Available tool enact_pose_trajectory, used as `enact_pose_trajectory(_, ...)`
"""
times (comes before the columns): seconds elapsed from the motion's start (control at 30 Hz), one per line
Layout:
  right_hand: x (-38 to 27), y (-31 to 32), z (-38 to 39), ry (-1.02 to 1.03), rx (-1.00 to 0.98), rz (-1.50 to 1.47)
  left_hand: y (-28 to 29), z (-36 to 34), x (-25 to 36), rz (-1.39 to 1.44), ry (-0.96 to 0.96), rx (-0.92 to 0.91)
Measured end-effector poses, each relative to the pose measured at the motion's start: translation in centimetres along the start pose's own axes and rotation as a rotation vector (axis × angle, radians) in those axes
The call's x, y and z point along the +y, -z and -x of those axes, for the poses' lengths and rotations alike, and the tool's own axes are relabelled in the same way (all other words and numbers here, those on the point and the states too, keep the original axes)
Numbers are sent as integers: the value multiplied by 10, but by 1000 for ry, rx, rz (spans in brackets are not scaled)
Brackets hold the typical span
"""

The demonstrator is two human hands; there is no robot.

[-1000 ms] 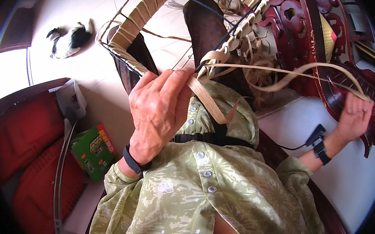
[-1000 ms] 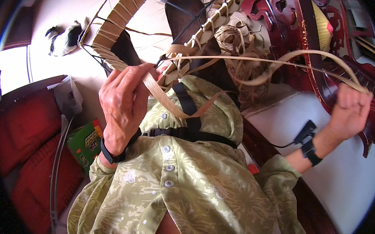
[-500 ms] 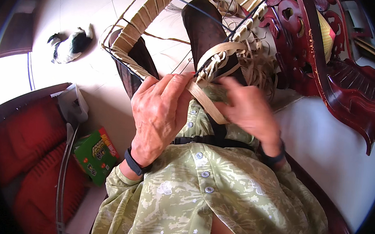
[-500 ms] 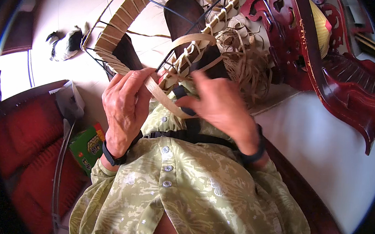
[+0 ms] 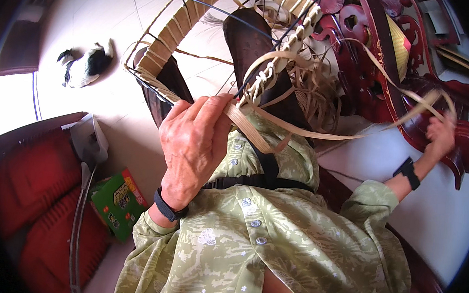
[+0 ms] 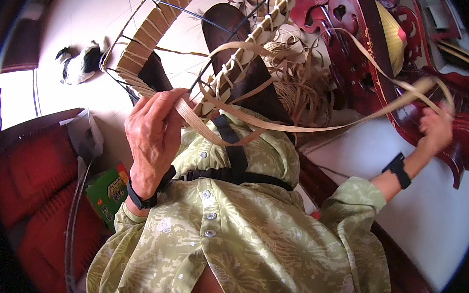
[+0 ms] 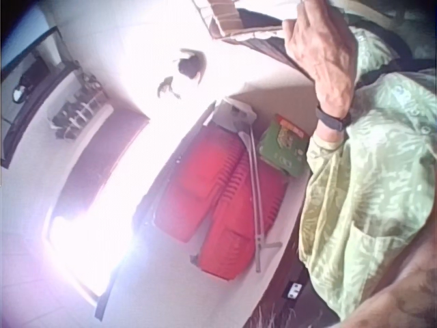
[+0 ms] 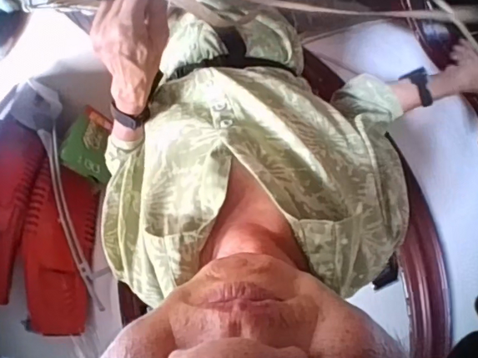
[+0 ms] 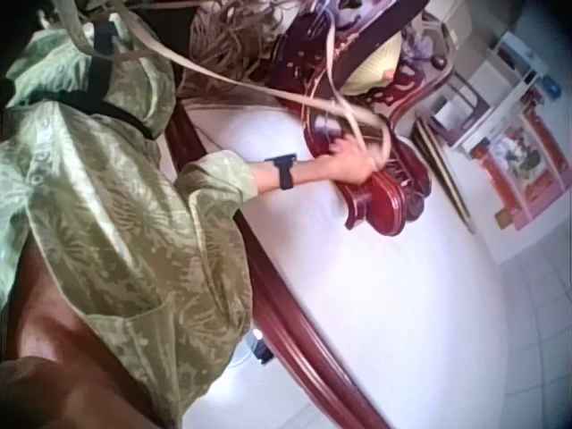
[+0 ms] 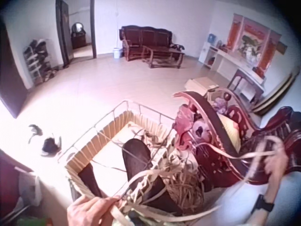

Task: The person weaves thin strips through a wire basket frame, pulling the strips tight and securing them around the top edge.

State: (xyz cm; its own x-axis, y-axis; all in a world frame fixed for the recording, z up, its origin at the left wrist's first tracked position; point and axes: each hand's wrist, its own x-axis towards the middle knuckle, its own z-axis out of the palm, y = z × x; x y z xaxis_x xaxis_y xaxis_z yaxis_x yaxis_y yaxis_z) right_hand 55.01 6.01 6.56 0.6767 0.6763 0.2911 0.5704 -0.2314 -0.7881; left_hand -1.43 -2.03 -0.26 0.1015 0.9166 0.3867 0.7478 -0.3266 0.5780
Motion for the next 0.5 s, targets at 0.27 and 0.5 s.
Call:
enact_pose_trajectory(0.27,-134,-169,289,409,-1294,122,3,-2,4,-38,43,-42)
enact_pose_trajectory(0.5,-113,-127,226,-230,-1129,-548,2,-2,6,-35,28,-51)
